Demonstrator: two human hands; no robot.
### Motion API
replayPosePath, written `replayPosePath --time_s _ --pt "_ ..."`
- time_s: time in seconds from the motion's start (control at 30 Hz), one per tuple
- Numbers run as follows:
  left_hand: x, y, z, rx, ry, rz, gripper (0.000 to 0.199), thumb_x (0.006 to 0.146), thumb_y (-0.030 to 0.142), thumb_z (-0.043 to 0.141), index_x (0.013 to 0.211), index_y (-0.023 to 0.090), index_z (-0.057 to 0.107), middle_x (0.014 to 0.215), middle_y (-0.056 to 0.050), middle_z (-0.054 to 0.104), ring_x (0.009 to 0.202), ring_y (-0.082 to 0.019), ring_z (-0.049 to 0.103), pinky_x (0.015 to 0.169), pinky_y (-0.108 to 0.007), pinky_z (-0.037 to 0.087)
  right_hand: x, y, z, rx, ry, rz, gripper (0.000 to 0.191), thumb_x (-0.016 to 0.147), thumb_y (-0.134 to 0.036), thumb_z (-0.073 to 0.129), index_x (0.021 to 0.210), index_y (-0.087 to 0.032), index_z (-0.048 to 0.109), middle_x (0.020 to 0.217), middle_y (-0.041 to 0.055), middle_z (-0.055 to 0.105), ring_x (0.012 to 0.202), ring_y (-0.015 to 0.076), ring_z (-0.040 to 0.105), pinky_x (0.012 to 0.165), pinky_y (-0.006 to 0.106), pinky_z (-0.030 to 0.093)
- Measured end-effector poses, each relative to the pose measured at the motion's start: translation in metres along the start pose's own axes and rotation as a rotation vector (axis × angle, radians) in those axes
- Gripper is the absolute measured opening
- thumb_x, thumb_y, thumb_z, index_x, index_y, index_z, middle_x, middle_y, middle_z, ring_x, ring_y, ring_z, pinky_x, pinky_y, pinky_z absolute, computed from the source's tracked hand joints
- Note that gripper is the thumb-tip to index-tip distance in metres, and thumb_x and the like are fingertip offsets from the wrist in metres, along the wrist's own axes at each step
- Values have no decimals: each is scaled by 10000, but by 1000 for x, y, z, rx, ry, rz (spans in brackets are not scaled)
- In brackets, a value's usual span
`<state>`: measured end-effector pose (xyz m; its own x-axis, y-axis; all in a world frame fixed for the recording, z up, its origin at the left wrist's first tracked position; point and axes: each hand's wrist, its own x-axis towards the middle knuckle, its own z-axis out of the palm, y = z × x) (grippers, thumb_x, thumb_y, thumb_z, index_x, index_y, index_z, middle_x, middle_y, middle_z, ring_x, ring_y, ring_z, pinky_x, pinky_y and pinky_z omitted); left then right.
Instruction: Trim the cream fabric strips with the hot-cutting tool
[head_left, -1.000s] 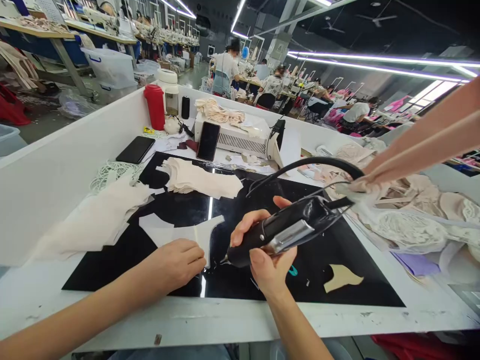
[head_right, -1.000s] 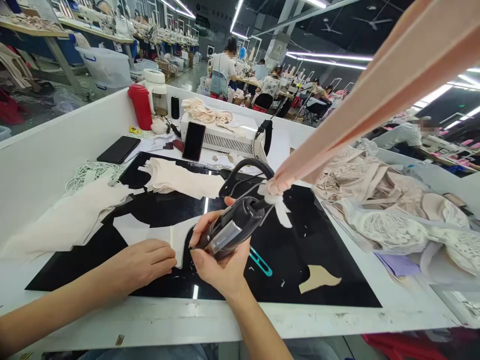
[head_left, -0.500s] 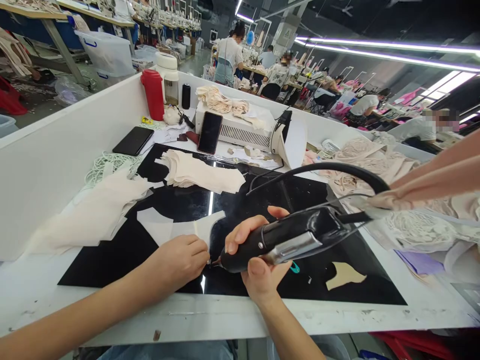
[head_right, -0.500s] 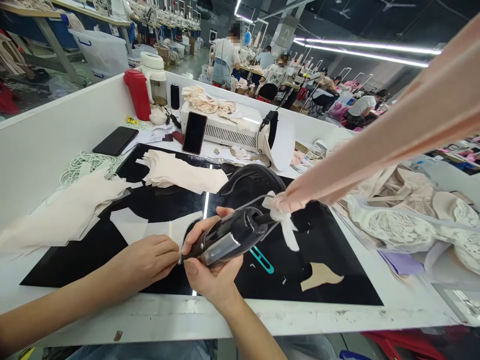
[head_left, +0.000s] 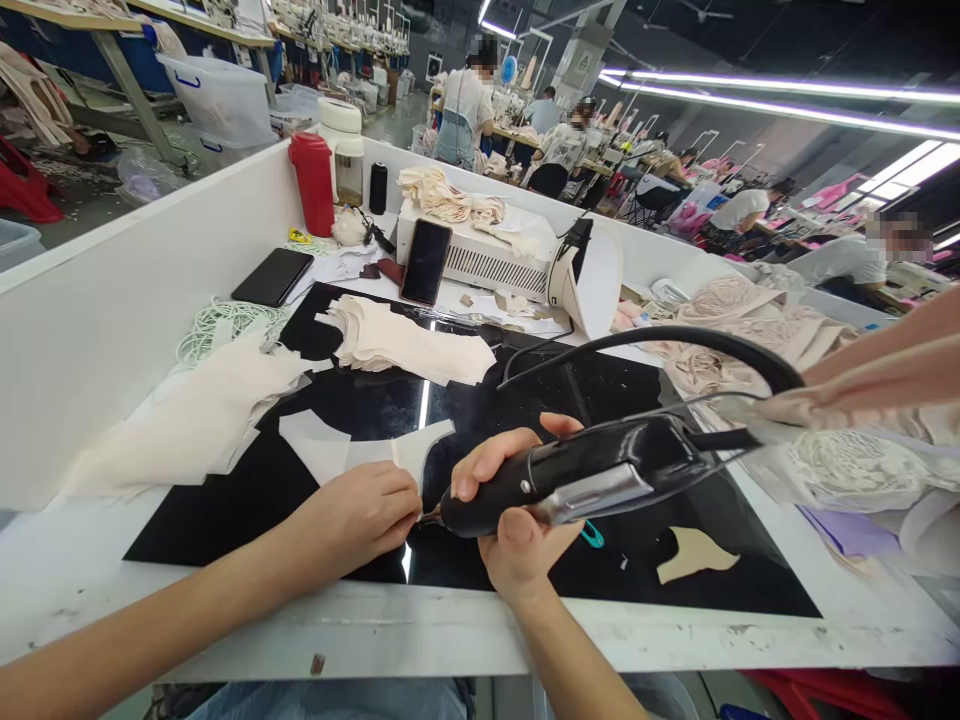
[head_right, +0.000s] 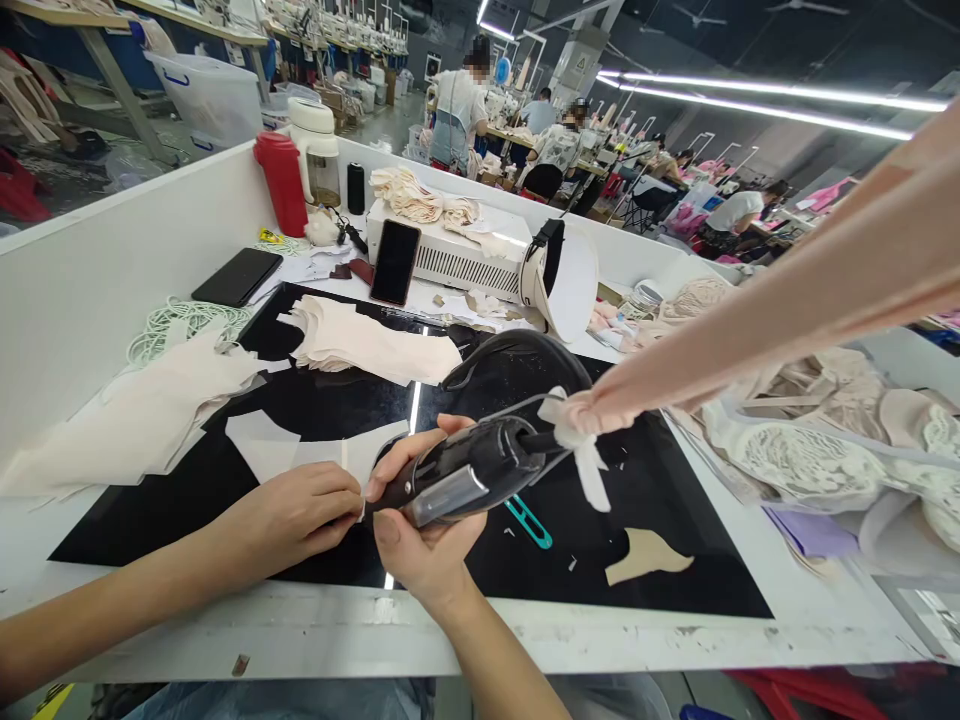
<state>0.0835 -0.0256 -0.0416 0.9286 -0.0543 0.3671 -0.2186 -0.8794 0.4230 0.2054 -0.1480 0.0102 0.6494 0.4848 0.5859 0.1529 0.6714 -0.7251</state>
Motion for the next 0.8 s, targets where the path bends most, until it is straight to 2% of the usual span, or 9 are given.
replayPosePath --time_s 0.3,0.5,0.8 --pt "0 0 -1 -9 4 20 151 1022 113 545 923 160 650 893 -32 668 816 -194 617 763 -313 500 -1 2 0 -75 -10 -9 506 911 -436 754 1321 -321 480 842 -35 606 586 128 604 533 284 551" --pt "0 -3 -9 -102 -33 -62 180 1068 160 519 962 172 665 922 -16 674 852 -175 638 773 -283 511 -2 1 -1 -48 -14 -9 505 904 -410 770 1322 -323 500 841 -36 607 579 125 601 517 276 551" --pt "2 -3 -3 -3 -16 -104 100 984 97 650 931 173 610 945 -18 627 888 -192 624 822 -318 518 -3 0 0 -53 -12 -10 504 903 -424 773 1314 -322 499 833 -44 604 577 121 602 523 270 547"
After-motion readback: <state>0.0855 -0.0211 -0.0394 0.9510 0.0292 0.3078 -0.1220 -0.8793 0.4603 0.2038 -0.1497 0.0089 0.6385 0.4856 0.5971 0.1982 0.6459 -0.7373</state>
